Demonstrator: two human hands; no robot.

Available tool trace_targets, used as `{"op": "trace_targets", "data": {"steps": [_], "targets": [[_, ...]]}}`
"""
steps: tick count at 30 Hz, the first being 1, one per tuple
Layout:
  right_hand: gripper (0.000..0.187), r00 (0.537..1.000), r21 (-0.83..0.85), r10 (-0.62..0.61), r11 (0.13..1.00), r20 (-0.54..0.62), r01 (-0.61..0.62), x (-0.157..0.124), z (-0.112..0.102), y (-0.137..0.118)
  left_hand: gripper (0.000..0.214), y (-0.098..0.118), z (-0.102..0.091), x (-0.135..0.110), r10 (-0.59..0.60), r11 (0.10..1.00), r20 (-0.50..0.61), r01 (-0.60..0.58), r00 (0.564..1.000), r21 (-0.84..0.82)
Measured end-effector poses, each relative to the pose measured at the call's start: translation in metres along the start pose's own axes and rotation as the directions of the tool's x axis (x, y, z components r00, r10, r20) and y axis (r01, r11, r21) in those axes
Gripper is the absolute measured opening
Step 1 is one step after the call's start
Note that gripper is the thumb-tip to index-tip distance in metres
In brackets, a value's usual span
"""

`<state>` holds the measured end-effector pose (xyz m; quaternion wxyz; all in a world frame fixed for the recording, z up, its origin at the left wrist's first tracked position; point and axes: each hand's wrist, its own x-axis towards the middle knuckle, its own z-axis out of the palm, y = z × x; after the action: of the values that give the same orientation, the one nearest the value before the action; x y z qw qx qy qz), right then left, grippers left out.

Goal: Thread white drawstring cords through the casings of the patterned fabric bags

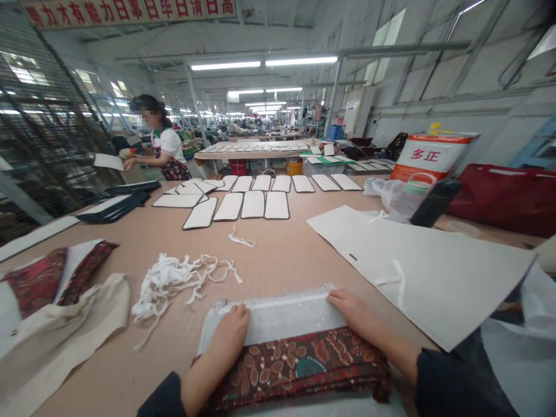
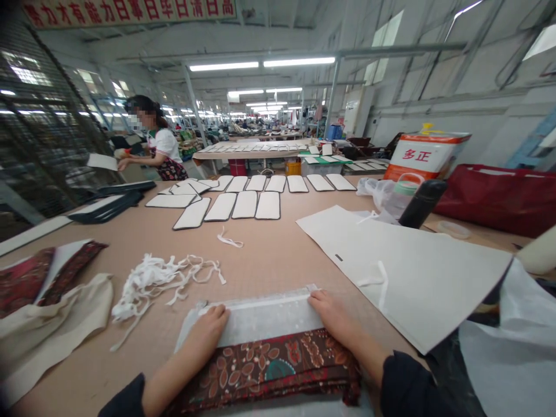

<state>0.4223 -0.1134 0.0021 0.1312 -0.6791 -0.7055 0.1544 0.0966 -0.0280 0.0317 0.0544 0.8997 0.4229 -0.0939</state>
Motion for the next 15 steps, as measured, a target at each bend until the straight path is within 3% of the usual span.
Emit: {"op": "trace_targets", "data": {"steps": [4,7,11,15], "targets": [[0.030,0.999,0.018,0.010,1.000,-0.050,-0.009,-0.001,-0.007,0.015,0.039,-0.040,0.000,-0.021,-0.109,0.992,-0.009,0.108,0.994,-0.065],[0.023,0.996,0.008,0.081,0.997,-0.049,-0.081,0.004,-0.013,0.017,0.036,-0.039,-0.012,-0.010,-0.116,0.993,0.041,0.116,0.992,0.005],[0.012,0.980,-0.038,0.194,0.980,-0.031,-0.195,0.011,-0.018,0.022,0.033,-0.001,-0.037,0.027,0.004,0.993,0.027,-0.008,1.000,0.120],[0.011,0.969,-0.023,0.247,0.969,0.022,-0.246,0.010,-0.021,0.022,0.021,0.062,-0.047,0.071,0.256,0.966,0.007,-0.256,0.967,-0.049]]}}
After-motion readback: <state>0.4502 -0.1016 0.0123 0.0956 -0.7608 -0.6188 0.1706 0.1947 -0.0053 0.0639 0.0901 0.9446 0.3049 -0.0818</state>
